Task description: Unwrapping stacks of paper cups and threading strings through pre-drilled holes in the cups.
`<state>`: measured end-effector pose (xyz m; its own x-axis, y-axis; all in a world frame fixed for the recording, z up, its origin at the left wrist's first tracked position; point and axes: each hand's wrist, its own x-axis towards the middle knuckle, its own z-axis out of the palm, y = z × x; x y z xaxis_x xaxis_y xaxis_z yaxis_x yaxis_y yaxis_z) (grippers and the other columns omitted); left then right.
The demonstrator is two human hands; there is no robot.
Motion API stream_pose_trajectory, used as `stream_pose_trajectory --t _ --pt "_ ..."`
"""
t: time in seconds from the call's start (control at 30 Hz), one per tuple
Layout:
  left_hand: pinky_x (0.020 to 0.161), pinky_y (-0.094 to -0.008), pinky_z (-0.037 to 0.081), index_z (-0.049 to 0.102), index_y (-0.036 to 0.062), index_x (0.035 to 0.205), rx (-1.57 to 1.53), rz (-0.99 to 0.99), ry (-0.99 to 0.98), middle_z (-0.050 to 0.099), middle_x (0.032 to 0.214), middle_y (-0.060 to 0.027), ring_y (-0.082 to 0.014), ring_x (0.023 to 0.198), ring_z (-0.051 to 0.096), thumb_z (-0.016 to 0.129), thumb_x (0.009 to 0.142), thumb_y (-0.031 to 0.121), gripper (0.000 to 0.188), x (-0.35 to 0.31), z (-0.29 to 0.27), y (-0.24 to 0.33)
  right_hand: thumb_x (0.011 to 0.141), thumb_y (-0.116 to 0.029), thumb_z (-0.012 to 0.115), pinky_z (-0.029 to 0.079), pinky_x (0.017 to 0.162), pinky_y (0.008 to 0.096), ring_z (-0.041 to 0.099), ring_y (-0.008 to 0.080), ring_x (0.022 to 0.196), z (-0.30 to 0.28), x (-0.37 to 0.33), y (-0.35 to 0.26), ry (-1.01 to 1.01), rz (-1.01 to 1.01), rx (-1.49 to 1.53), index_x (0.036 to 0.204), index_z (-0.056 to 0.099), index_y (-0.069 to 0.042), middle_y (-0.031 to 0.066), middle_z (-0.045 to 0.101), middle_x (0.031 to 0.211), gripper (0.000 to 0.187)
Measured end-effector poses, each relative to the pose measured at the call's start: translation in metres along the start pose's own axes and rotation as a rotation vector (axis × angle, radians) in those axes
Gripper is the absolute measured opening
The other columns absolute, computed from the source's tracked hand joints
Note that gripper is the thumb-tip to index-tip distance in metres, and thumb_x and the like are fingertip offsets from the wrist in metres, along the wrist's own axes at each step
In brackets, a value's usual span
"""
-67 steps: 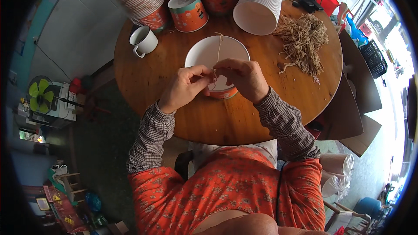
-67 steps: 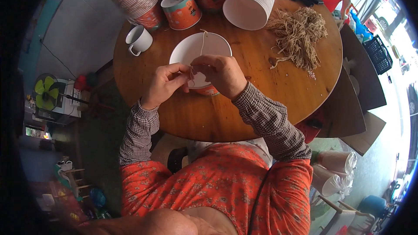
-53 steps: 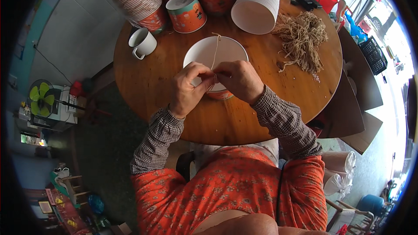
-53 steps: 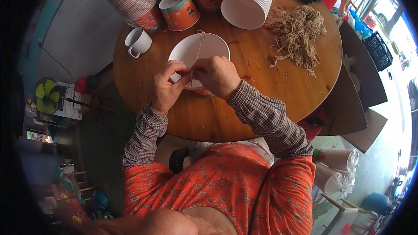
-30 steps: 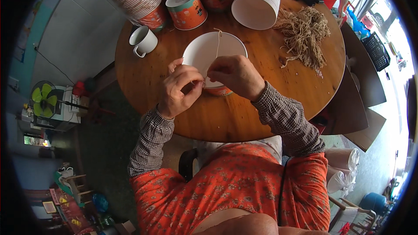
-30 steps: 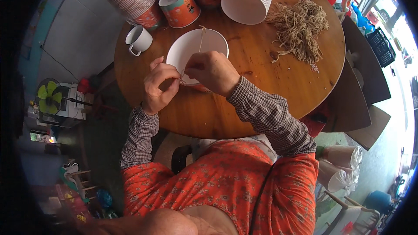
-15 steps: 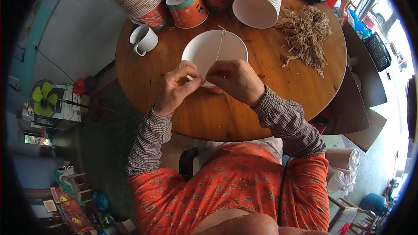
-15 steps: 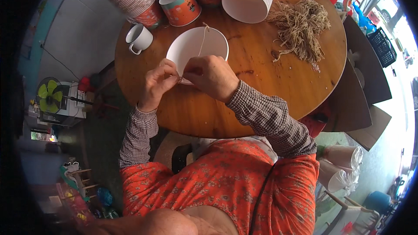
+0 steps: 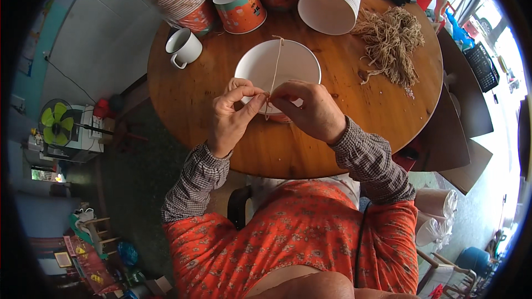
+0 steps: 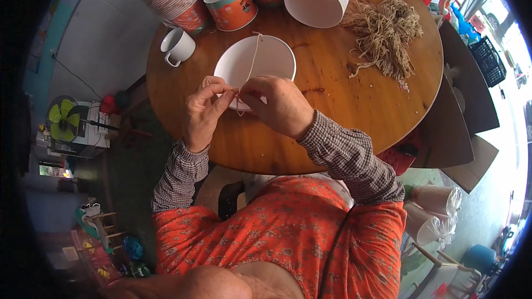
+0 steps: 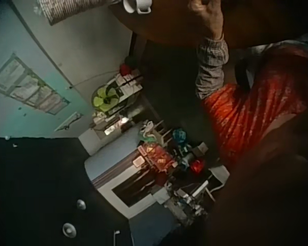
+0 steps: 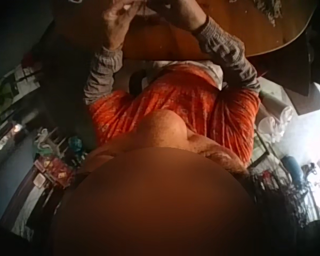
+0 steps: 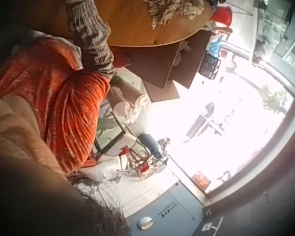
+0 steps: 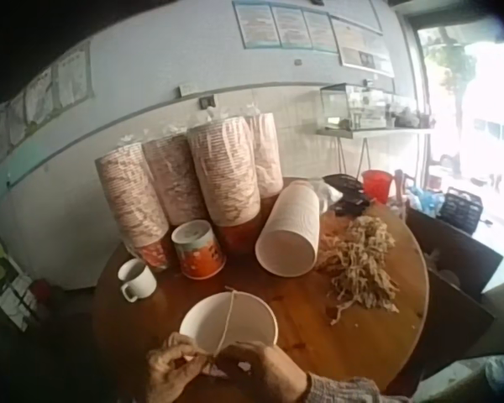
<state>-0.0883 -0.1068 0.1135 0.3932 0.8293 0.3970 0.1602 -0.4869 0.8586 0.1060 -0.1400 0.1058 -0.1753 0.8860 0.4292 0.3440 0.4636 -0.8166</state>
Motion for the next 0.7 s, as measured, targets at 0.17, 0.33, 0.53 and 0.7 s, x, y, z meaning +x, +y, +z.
stream_pose_trajectory --t 0.17,0.33,0.53,0.7 --pt "0.075 -0.0274 0.046 0.070 0.0009 0.091 0.157 0.133 0.023 0.056 0.090 -0.0035 -0.0139 0.086 0.056 0.073 0.082 0.005 0.010 0.002 0.005 -0.005 0.084 -0.014 0.065 0.053 0.067 0.0372 0.067 0.0301 0.074 -0.008 0.001 -0.005 0.010 0.036 0.002 0.090 0.068 0.000 0.0158 0.067 0.082 0.015" --pt "0.077 -0.0330 0.044 0.070 0.0054 0.088 0.390 0.279 0.088 0.056 0.090 -0.0034 -0.0204 0.087 0.056 0.077 0.074 0.004 0.016 0.001 0.013 -0.003 0.085 -0.017 0.066 0.053 0.065 0.0360 0.068 0.0281 0.071 -0.007 0.001 -0.003 0.039 0.090 -0.011 0.090 0.069 0.000 0.0154 0.068 0.077 0.018" --pt "0.079 -0.0352 0.043 0.067 0.0082 0.087 0.567 0.424 0.178 0.056 0.090 -0.0034 -0.0231 0.086 0.056 0.076 0.071 0.003 0.019 0.000 0.022 -0.005 0.085 -0.020 0.067 0.053 0.063 0.0345 0.068 0.0270 0.068 -0.009 0.003 -0.002 0.016 0.170 0.034 0.092 0.070 -0.001 0.0152 0.068 0.074 0.020" --pt "0.080 -0.0343 0.045 0.063 0.0044 0.087 0.424 0.303 0.162 0.057 0.090 -0.0061 -0.0229 0.089 0.058 0.068 0.075 -0.003 0.015 0.002 0.023 0.000 0.086 -0.018 0.066 0.053 0.064 0.0348 0.068 0.0273 0.069 -0.009 -0.001 -0.004 0.033 0.086 0.011 0.092 0.070 -0.001 0.0149 0.068 0.078 0.018"
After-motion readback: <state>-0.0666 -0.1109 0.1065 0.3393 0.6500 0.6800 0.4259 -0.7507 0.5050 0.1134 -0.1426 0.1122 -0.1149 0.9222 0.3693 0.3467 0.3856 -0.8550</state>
